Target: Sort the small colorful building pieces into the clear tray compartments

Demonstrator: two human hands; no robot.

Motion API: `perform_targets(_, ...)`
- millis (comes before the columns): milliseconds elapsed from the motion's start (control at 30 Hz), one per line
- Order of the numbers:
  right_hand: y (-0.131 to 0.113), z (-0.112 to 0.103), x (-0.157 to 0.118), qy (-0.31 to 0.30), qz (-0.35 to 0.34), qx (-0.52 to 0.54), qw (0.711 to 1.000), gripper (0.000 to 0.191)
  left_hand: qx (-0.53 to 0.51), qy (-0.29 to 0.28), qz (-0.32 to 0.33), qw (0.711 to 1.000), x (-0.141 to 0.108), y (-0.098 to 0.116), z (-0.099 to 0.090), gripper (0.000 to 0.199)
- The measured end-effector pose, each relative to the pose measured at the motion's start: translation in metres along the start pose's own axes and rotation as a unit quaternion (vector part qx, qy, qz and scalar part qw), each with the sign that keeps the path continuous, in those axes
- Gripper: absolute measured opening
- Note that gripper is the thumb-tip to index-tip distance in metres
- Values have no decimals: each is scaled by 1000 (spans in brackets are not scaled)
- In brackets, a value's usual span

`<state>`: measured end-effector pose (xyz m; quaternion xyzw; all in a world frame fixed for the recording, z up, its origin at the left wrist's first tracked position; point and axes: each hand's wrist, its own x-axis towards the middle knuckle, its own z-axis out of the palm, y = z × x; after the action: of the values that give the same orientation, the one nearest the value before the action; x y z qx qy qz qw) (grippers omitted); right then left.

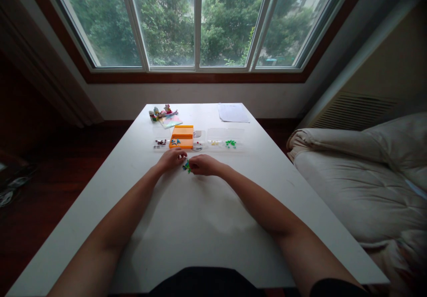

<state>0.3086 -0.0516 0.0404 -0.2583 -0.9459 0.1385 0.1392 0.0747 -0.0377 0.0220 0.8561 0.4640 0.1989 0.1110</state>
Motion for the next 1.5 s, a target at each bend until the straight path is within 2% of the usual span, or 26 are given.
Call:
perform_targets(100,14,-12,-2,44,24,46,998,4,10,4,9,1000,0,-1,2,19)
perform_targets(200,36,-24,-11,123,91,92,984,4,16,6,11,1000,0,-2,4,18)
perform_targets(300,64,-30,-24,304,184,80,931,9,16,9,9,1000,0,-3,5,18)
perform_targets(367,83,-32,-36,389,242,54,887,10,14,14,7,1000,0,-3,5,17)
perform_targets(433,99,-32,-47,441,291,27,849,12,9,21,3,1000,0,-4,6,17)
perform_targets(533,117,-31,-59,477,335,-4,813,13,-3,42,-8,999,-1,-6,8,16)
perform_targets(600,123,-29,-62,485,346,-14,803,15,-17,62,-19,998,-1,-9,9,15)
perform_targets(700,125,-23,-59,483,340,-14,806,17,-50,100,-51,992,-1,-14,11,15)
perform_targets(800,119,-15,-51,476,314,-6,821,17,-114,134,-85,981,-2,-21,12,16)
perform_targets(900,106,-8,-41,454,276,6,847,18,-216,163,-119,955,0,-31,15,18)
perform_targets(967,97,-4,-35,425,251,20,869,18,-289,195,-146,926,1,-39,16,20)
perform_targets(1067,89,-1,-32,380,223,38,897,19,-388,260,-186,864,3,-49,15,24)
perform_targets(1167,86,0,-32,365,218,39,904,19,-459,315,-229,798,3,-57,11,28)
perform_targets(1300,87,0,-33,363,222,37,904,20,-521,357,-278,723,4,-63,4,27)
perform_targets(1400,86,0,-33,361,220,35,906,20,-547,369,-303,687,4,-67,1,26)
perform_targets(1500,85,0,-33,353,221,34,909,20,-565,372,-313,667,4,-71,-2,23)
